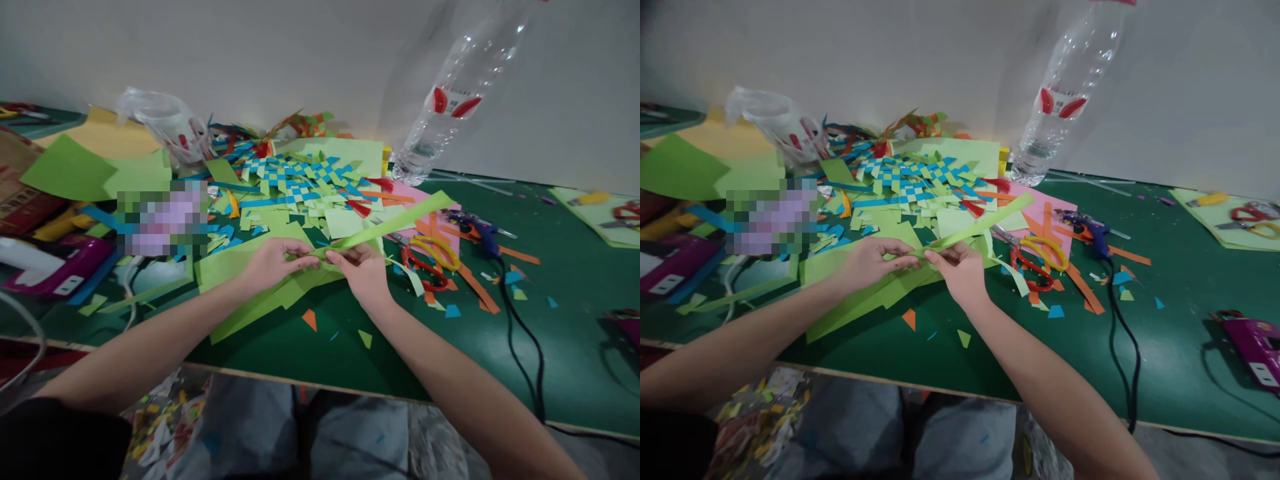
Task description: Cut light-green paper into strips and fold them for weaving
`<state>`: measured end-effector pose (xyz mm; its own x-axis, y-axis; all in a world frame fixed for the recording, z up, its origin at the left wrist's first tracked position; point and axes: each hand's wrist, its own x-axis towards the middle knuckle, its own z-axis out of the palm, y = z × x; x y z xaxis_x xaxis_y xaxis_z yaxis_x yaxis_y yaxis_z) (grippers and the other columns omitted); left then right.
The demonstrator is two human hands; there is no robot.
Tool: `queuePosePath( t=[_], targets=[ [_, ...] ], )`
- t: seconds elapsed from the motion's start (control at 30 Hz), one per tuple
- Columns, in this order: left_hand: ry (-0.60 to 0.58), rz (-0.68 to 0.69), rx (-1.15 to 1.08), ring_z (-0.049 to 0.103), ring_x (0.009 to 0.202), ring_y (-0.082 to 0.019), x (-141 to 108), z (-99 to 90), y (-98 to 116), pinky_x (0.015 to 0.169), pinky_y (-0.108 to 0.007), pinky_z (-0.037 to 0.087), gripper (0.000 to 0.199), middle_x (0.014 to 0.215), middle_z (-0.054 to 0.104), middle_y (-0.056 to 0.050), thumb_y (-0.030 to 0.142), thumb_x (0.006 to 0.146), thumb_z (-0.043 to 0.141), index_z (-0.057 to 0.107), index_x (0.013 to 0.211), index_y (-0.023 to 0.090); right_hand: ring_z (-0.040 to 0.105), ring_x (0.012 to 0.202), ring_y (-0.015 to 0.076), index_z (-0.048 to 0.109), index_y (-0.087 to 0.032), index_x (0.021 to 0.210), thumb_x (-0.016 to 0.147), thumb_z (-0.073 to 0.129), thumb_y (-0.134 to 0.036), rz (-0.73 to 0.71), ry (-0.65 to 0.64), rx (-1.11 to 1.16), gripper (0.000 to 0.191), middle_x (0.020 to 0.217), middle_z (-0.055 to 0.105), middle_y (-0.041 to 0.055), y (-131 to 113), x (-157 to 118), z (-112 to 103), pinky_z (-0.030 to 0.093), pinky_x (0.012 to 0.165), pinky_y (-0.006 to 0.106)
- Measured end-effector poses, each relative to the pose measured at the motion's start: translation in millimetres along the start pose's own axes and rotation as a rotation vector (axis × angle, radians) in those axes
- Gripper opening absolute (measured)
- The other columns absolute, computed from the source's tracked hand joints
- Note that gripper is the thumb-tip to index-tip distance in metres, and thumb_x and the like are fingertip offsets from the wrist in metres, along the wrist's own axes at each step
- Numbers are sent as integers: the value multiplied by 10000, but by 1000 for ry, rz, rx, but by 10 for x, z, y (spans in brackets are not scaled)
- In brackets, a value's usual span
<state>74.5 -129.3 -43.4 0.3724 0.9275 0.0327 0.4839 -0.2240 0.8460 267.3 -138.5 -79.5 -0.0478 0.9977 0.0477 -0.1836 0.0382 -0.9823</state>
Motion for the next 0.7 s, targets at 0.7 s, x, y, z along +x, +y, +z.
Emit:
queuePosePath(
  t=[0.7],
  targets=[
    [-43,28,1,592,562,-106,8,-1,-14,530,-197,441,310,663,690,-10,465,836,675,731,756,171,735,778,202,728,-223,782,639,860,-295,-45,-28,14,207,789,767,17,-42,-7,16,619,737,349]
  ],
)
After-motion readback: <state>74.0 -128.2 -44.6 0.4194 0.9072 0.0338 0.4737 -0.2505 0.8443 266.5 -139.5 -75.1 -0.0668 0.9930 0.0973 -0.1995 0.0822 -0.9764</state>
